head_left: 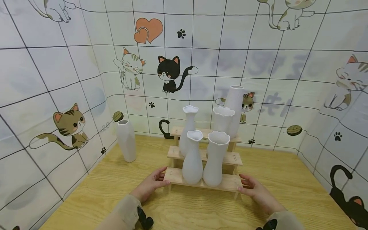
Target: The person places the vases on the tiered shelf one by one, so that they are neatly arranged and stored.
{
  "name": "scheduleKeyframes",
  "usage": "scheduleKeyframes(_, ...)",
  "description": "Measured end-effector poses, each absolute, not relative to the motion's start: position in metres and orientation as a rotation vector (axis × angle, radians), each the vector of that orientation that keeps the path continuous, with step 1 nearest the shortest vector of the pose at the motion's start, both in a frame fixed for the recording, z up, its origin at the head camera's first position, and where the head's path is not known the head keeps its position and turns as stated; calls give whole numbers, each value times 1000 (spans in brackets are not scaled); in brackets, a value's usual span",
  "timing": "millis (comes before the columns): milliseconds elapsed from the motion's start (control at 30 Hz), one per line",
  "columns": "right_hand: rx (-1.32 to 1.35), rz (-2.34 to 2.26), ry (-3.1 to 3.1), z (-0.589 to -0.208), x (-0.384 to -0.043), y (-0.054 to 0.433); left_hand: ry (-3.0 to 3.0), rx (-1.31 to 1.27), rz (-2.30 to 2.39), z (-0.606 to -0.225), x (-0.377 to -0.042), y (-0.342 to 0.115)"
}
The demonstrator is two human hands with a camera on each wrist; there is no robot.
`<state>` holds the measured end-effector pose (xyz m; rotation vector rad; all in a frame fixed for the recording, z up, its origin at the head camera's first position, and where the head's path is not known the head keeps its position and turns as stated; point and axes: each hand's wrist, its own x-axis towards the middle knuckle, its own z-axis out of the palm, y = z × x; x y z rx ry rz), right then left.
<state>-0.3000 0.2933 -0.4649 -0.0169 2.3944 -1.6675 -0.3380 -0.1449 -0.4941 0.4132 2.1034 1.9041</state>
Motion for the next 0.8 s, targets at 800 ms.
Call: scheduleKeyframes(800, -78, -1707, 2360, -470, -296, 294, 2279, 280, 1922, -471, -327, -162)
